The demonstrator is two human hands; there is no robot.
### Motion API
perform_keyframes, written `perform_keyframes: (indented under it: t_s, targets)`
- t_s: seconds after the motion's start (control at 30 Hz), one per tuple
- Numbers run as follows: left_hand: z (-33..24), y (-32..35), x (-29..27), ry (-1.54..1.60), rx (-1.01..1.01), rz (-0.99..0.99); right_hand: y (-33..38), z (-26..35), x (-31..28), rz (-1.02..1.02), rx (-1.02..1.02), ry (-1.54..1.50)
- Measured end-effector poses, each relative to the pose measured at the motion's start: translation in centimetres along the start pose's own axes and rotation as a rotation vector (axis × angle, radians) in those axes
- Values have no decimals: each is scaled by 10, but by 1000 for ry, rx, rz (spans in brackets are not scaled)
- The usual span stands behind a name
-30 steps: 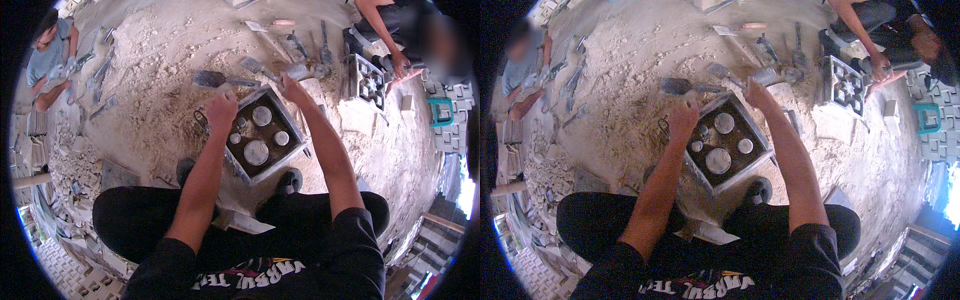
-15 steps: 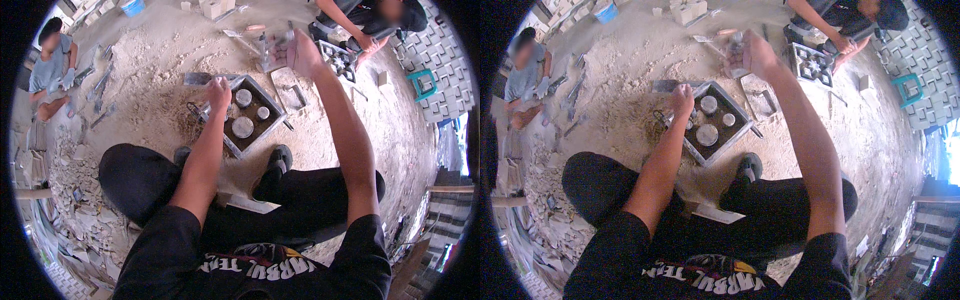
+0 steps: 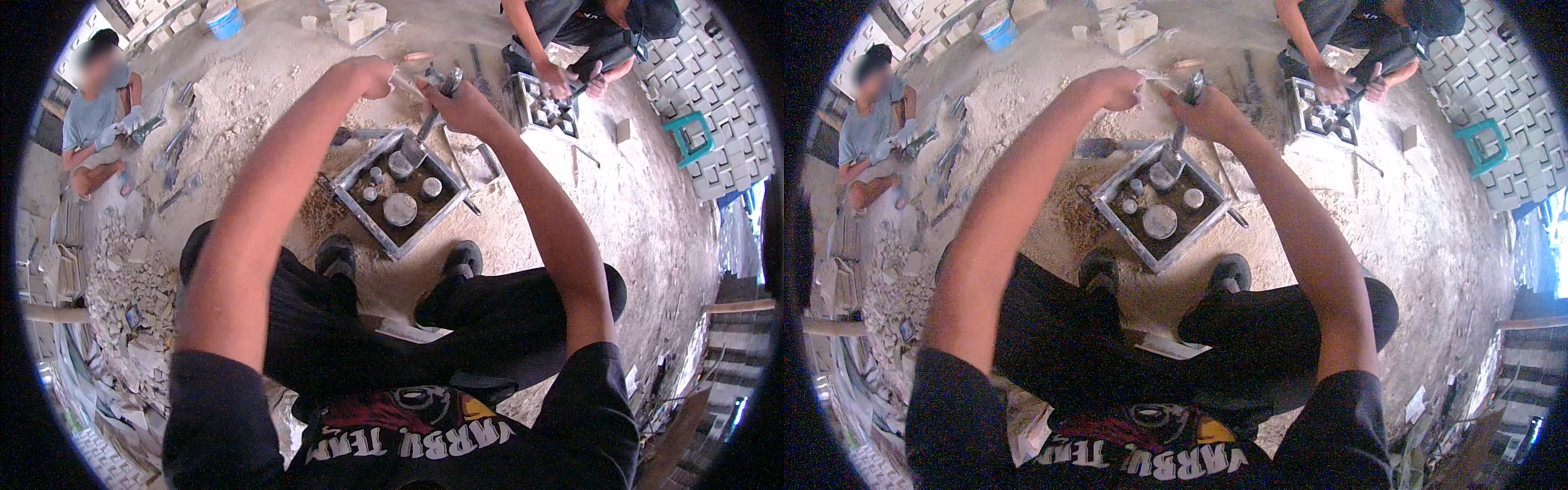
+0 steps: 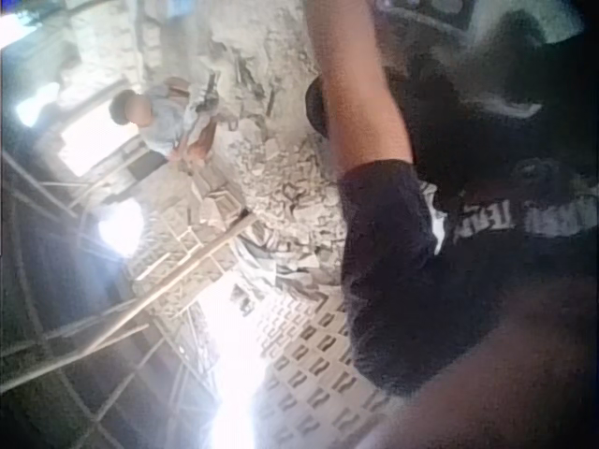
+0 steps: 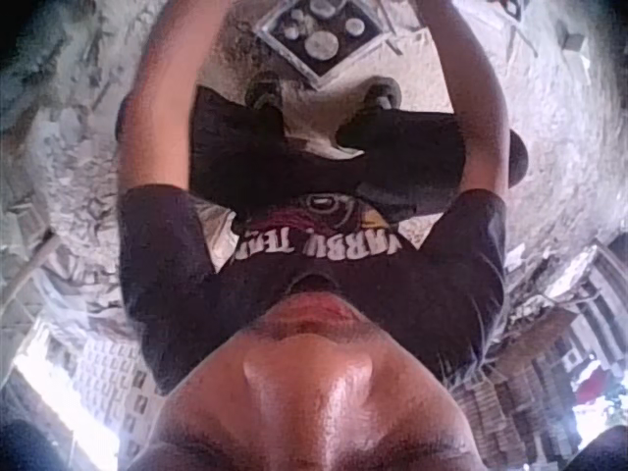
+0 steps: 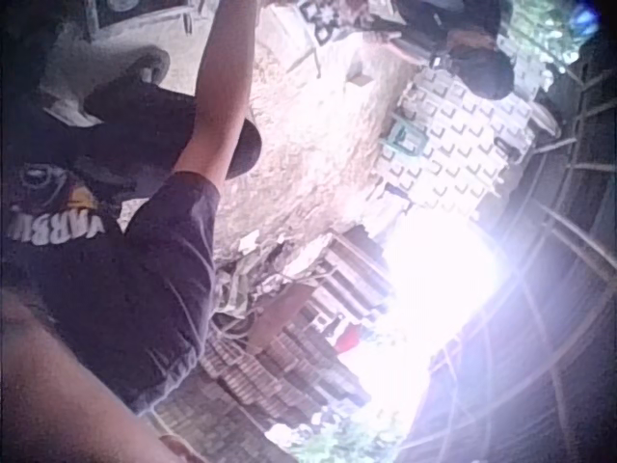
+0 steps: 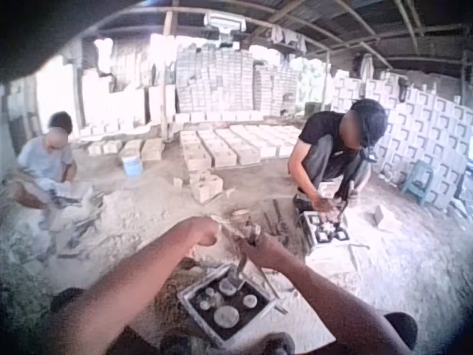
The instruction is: The person fills a metal mold with white powder and small stone cylinders, then compacts the material around the cylinders using a small tool and a hammer.
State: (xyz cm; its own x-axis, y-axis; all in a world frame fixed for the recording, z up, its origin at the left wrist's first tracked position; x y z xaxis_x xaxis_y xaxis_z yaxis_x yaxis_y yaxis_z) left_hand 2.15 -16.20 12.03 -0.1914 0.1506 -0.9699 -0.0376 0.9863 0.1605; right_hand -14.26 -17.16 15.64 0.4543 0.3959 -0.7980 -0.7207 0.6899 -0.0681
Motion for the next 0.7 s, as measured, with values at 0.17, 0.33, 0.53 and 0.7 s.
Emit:
perform_keyframes:
  t_s: [0.17,0.33,0.53,0.7]
  targets:
    - [-23,17,12,-182,86,127,4,3,8,4,-171,-43]
    - [-52,26,81,-365,344,286,4,-13,11,134,-66,-67]
    - [-42,71,160,-194,607,131,4,-14,4,187,-41,-41]
    - [-31,72,210,-135,500,323,-1,-10,4,211,-51,0]
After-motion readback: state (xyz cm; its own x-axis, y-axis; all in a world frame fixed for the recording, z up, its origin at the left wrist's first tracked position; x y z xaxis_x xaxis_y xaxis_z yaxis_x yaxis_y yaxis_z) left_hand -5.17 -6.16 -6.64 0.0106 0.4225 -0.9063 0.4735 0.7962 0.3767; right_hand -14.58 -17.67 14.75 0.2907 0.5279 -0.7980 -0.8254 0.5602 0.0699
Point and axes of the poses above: each hand's wrist, its own y-axis away from the middle knuckle, its own x-axis out of the palm, z = x × y, the point moved 8 cm from there along -y, towards the middle knuckle, and after that the axes turned 5 degrees about y, right-handed, at the moved point
